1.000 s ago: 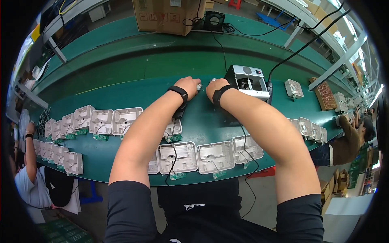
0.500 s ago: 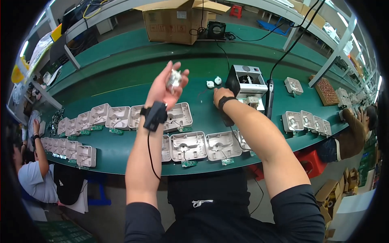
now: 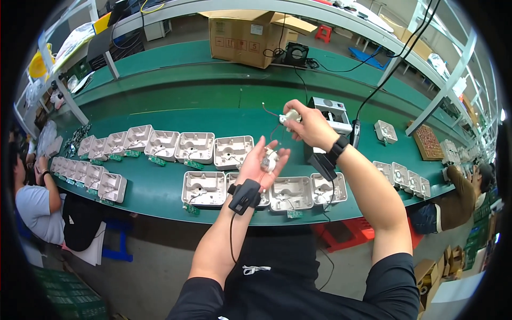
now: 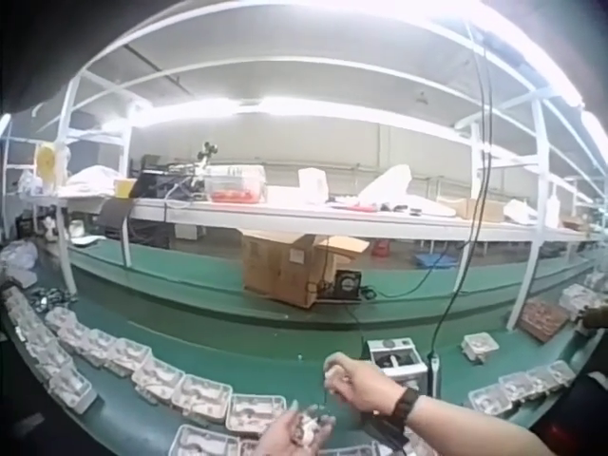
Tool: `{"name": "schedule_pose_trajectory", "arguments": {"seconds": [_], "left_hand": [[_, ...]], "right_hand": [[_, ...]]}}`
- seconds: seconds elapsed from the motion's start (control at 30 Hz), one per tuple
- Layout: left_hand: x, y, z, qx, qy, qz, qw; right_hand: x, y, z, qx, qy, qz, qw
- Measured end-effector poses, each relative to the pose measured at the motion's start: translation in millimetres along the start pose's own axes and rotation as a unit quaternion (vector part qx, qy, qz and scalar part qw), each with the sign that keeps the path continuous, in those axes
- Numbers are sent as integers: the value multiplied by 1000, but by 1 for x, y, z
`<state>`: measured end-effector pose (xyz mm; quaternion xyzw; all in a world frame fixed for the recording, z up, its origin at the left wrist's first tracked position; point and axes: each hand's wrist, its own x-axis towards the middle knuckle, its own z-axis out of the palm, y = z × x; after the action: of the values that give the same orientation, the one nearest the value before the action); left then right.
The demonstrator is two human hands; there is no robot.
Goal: The person uses an electric screwdriver to drive screws into plastic housings before picking up motors and threading their wires through the housings. After placing the motors, they use the screwdriver again to secure them into place.
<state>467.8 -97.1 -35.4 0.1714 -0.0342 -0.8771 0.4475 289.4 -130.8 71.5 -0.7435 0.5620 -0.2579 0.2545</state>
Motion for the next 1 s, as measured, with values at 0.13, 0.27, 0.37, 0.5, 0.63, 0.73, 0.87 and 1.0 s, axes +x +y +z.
{"name": "schedule_pose_trajectory", "arguments": {"seconds": [0.13, 0.27, 0.37, 0.5, 0.63, 0.73, 0.87, 1.0], "left_hand": [[7, -19, 19, 19, -30, -11, 999], [12, -42, 3, 32, -57, -28, 997], [8, -55, -11, 15, -91, -56, 994], [-16, -68, -16, -16, -132, -110, 985], [-44, -80, -21, 25, -134, -145, 980], [-60, -92, -35, 80, -151, -174, 970], [-74, -97, -45, 170, -173, -239, 940], [-85, -109, -43, 305, -83, -268, 910]], "right_hand": [[-40, -4, -4, 96, -35, -45, 994], [-72, 19, 7, 73, -11, -89, 993], [-96, 12, 16, 349, 60, -24, 935], [-122, 25, 18, 438, 15, 19, 899], [-161, 28, 36, 361, 73, -36, 929], [-188, 34, 47, 235, 83, -82, 965], [-221, 44, 63, 199, 74, -65, 975], [-249, 56, 67, 216, 30, 0, 976]]}}
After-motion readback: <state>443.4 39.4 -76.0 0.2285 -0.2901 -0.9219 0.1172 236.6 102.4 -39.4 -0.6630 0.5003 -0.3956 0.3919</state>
